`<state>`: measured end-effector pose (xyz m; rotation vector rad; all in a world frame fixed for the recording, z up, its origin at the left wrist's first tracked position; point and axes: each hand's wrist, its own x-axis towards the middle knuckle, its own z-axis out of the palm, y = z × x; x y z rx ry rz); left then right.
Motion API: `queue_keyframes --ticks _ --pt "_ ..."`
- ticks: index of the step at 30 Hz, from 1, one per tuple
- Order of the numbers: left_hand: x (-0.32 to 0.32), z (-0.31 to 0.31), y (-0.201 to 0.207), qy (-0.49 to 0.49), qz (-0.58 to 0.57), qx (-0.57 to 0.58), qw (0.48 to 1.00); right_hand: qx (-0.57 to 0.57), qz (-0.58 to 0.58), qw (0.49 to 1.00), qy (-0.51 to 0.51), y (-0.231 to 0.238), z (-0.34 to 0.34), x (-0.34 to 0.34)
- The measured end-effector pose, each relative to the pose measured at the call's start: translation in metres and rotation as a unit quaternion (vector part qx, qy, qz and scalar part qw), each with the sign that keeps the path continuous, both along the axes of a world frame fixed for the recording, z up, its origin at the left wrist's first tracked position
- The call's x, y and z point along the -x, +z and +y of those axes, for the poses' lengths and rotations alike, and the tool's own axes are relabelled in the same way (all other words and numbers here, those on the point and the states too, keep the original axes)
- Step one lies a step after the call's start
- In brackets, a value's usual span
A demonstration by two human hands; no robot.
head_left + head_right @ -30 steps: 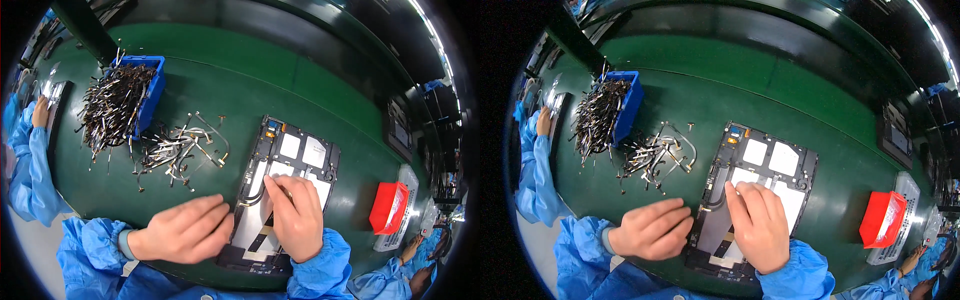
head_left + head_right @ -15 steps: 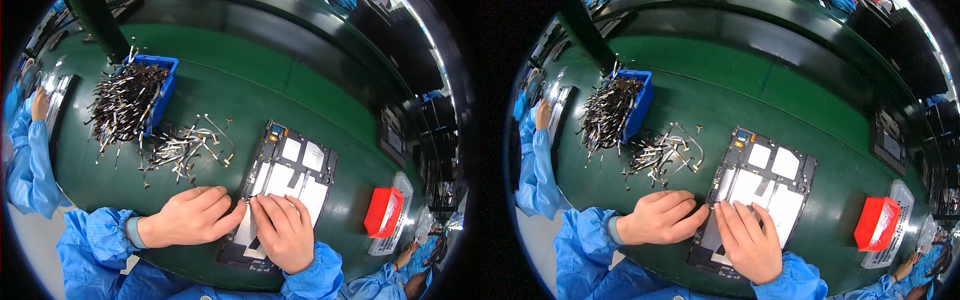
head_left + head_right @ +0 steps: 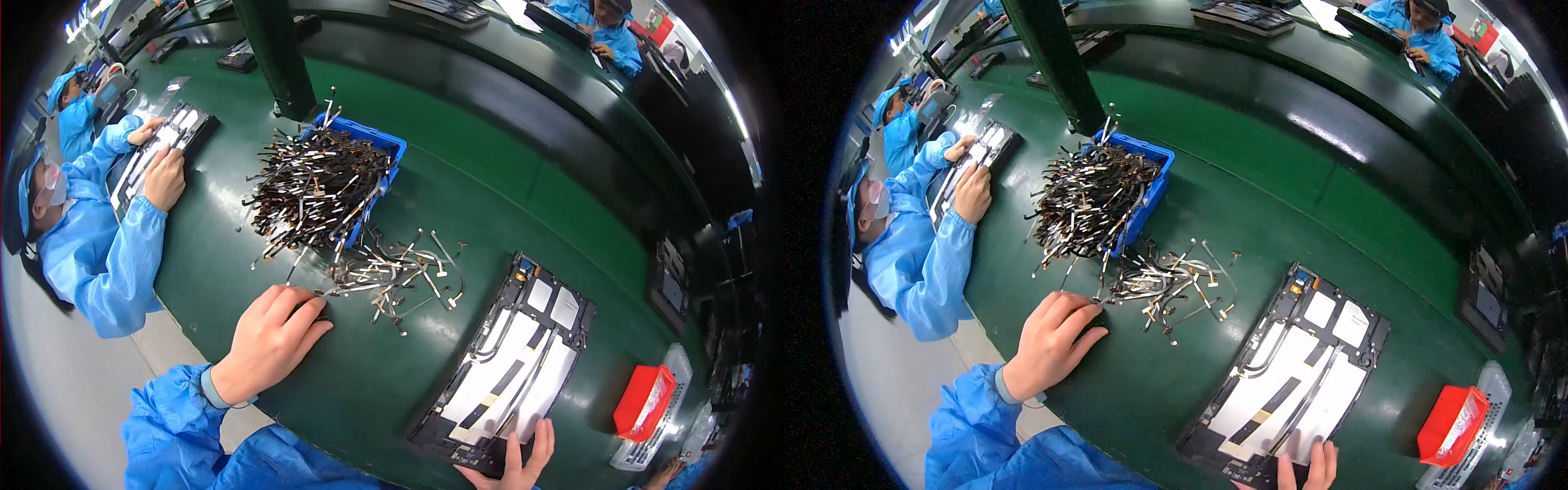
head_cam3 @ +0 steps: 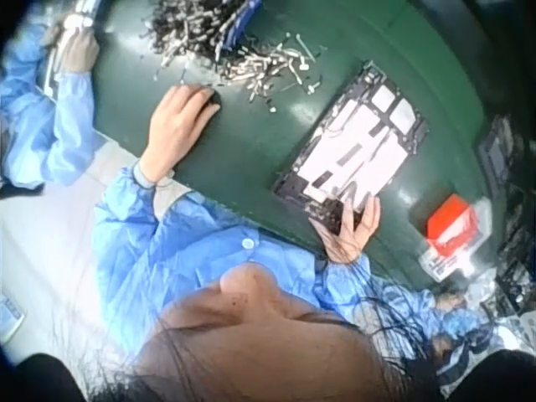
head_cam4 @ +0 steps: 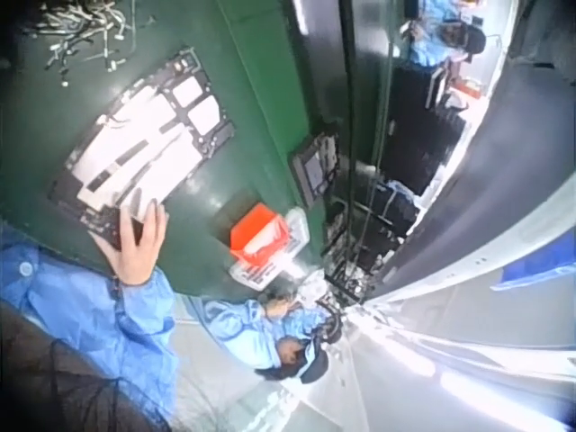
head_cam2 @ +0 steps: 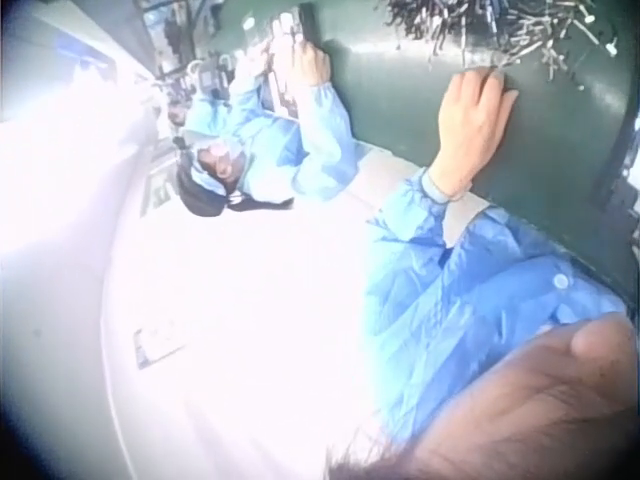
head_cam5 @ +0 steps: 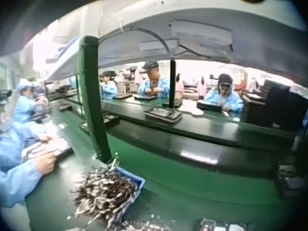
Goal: The person installs ribbon cables by hand, connecting electronic components within tablet frames on an assembly line.
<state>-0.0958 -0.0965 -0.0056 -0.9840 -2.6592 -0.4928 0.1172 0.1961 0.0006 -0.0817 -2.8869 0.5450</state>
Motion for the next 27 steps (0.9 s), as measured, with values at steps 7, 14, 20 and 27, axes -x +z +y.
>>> queue_keyframes --ticks 7,14,20,27 --pt "-0.004 -0.005 -0.009 -0.027 0.034 -0.009 0.999 0.035 0.061 0.997 -0.038 -0.032 0.036 0.050" --pt "0.005 -0.016 -0.013 -0.042 0.069 -0.016 0.997 0.037 0.127 0.991 -0.035 -0.039 0.088 0.188" --pt "0.006 0.008 0.023 -0.049 0.080 -0.126 0.988 -0.083 0.245 0.965 -0.049 -0.041 0.101 0.274" --pt "0.013 0.060 0.024 -0.082 -0.278 -0.311 0.905 0.176 0.143 0.960 0.167 0.026 -0.006 0.164"
